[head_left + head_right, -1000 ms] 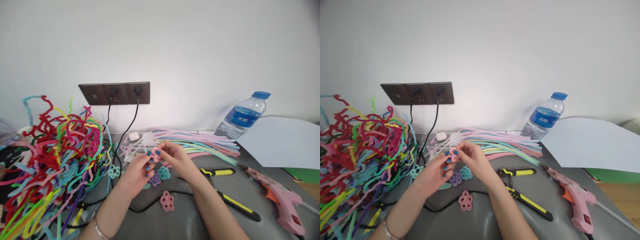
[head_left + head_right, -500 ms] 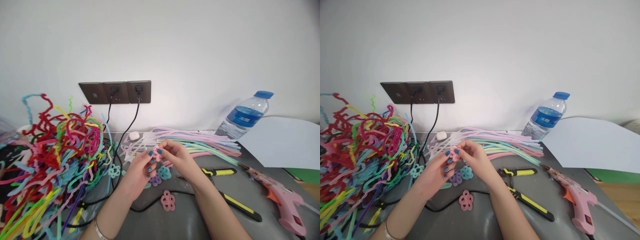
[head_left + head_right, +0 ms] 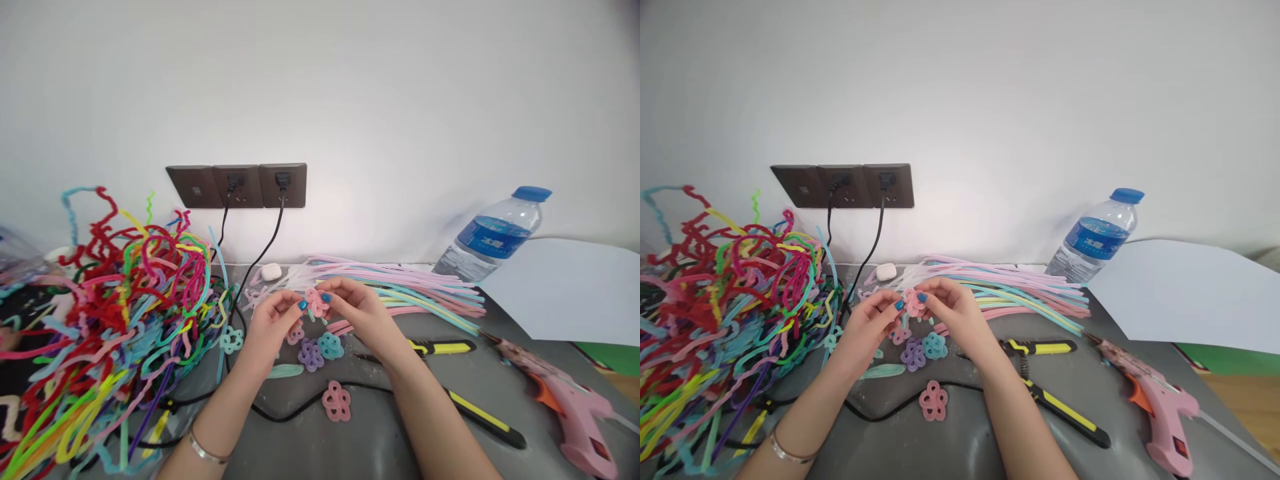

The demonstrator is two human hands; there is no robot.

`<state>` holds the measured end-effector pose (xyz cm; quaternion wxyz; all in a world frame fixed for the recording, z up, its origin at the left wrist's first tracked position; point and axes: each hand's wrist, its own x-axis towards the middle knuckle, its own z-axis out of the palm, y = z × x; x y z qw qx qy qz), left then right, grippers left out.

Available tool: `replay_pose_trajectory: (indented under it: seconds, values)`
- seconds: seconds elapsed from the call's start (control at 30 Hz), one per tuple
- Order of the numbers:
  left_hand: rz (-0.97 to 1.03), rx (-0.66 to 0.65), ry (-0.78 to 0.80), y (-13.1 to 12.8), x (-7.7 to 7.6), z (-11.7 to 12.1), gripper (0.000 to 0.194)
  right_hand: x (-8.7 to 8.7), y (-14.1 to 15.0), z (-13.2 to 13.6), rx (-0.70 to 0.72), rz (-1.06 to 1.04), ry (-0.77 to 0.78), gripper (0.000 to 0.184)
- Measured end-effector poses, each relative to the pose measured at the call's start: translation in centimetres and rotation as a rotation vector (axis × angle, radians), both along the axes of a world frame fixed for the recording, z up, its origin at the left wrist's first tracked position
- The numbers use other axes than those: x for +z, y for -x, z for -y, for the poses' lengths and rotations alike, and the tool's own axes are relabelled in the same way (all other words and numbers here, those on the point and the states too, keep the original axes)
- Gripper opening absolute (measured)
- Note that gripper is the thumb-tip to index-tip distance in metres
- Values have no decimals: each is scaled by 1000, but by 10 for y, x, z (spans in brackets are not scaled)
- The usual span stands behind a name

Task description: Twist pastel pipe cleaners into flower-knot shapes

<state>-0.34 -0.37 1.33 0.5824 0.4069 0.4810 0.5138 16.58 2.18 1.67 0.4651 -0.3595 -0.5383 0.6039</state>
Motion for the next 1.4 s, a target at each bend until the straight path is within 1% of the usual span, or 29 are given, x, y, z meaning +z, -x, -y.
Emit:
replay_pose_trajectory:
  seconds: [0.13,0.27,0.4,0.53,0.67,0.77,0.93,1.03,1.17,1.27,1.4]
  values:
    - [22,-66,6,-4,2,3,35,-4,1,-1,29,9,-26,23]
    - [-45,-48,-13,-1,-4,1,31,-5,1,-2,41,52,-39,27]
    - [-119,-48,-29,5,-9,-3,29,-4,2,-3,41,56,-9,36]
    - [-178,-72,-92,8,-7,-4,26,-4,2,-3,79,70,25,33]
    - [-203,-68,-151,6,-5,-4,22,-4,1,-2,112,132,75,36]
    - [-178,-67,-125,3,-5,-3,22,-4,2,-1,121,148,76,39]
    - [-95,-96,-48,1,-7,-3,25,-6,5,-1,121,116,90,40]
    - [-38,-114,2,2,-6,-4,25,-8,3,-2,191,68,137,38]
    - [50,-170,38,3,0,-3,31,-10,-1,-1,314,-58,213,36]
    - [64,-214,60,5,5,-1,33,-8,-4,0,384,-113,277,35]
    - [83,-297,115,6,9,1,31,-6,-9,0,460,-134,331,33]
